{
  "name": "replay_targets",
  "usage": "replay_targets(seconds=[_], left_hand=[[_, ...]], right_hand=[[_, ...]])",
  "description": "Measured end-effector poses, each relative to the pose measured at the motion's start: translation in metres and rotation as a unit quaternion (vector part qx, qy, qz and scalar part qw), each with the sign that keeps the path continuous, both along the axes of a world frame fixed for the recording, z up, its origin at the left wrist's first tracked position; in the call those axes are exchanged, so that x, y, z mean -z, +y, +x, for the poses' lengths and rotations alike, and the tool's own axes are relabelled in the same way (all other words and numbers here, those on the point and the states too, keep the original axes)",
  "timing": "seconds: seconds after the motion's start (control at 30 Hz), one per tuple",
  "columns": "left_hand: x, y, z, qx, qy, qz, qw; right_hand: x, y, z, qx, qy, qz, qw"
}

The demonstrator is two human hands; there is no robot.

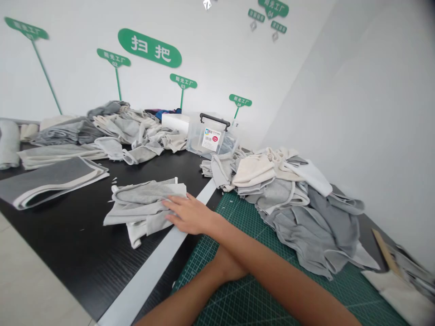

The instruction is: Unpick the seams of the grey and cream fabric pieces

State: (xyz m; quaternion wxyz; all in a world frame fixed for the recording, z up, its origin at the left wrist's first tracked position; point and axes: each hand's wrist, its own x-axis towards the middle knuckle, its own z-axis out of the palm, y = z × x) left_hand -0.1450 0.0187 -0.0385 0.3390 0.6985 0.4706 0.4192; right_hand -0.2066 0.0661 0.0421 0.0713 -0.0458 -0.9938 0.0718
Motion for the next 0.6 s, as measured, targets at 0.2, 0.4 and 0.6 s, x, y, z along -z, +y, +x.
replay_targets(seconds=[0.2, 0.4, 0.6], left_hand=[[-0.006, 0.001, 0.006, -0.067, 0.093, -0.017, 0.993], [-0.009, 0.001, 0.007, -0.083, 0.145, -0.026, 0.986], [-0.008, 0.003, 0.01, -0.089, 0.144, -0.03, 0.985]], right_hand=[[-0.039, 0.033, 0.065, 0.086, 0.203, 0.026, 0.975], [-0.066, 0.117, 0.167, 0.365, 0.385, 0.097, 0.842], [-0.084, 0.197, 0.193, 0.512, 0.359, 0.083, 0.776]])
